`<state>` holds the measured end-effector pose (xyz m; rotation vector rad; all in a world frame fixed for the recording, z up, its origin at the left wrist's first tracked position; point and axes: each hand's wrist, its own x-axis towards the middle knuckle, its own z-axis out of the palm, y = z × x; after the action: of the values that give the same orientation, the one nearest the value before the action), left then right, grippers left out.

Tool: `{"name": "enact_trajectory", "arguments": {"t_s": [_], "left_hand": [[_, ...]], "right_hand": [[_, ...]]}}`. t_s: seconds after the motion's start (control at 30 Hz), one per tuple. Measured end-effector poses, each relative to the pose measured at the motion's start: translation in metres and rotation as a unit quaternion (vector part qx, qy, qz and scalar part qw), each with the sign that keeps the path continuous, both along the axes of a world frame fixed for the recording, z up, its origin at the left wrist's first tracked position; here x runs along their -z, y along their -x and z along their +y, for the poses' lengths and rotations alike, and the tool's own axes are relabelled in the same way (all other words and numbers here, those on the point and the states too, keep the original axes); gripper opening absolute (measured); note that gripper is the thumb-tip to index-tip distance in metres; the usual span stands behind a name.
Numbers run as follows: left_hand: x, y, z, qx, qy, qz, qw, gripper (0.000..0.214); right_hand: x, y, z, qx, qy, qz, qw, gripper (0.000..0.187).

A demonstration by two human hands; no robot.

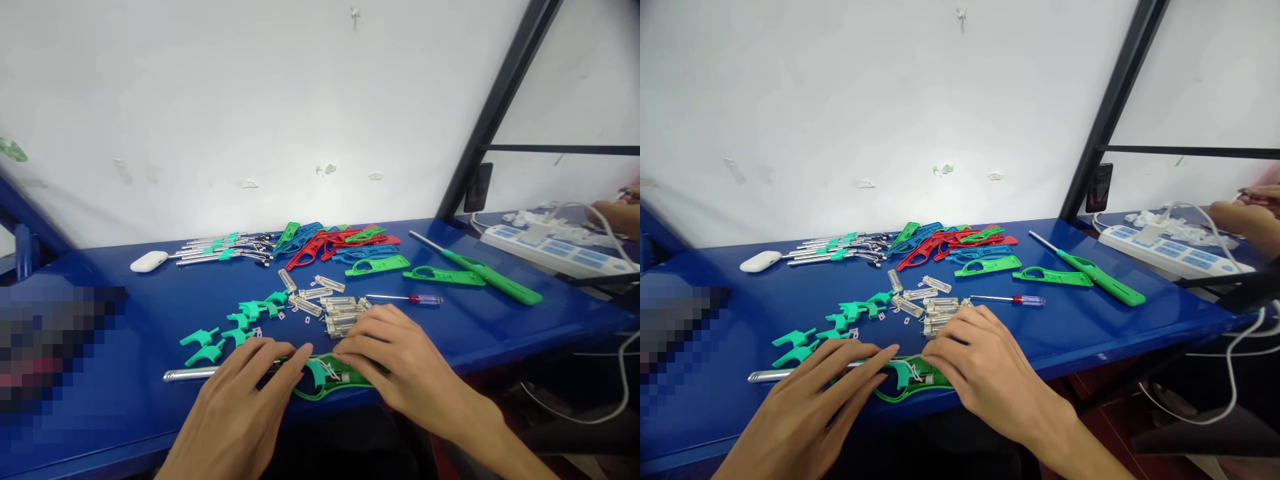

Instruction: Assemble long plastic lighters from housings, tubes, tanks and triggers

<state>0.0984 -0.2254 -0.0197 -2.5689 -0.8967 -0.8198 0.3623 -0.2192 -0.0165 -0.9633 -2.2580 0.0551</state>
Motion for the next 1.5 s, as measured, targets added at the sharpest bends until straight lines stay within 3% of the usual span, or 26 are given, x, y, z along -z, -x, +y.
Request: {"name": "enact_trajectory", "arguments": {"t_s": [0.53, 0.77, 1.07, 1.5], "left_hand": [[0.003, -0.006, -0.003, -0.011, 0.07, -0.001, 0.997, 0.052], [0.004, -0.002, -0.007, -0.01, 0.045, 0.043, 0.998, 0.059], [0.002, -0.006, -0.007, -0.015, 0.063, 0.028, 0.998, 0.055], [0.008, -0.006, -0.017, -0.052, -0.027, 0.09, 0.994, 0.056]], "right_hand": [[0.003, 0.002, 0.001, 0.012, -0.027, 0.035, 0.999, 0.007], [0.004, 0.003, 0.001, 0.005, -0.027, 0.041, 0.999, 0.007], [0.006, 0.003, 0.002, 0.002, -0.022, 0.043, 0.999, 0.008], [0.007, 0.002, 0.003, -0.008, -0.026, 0.05, 0.998, 0.009]]}}
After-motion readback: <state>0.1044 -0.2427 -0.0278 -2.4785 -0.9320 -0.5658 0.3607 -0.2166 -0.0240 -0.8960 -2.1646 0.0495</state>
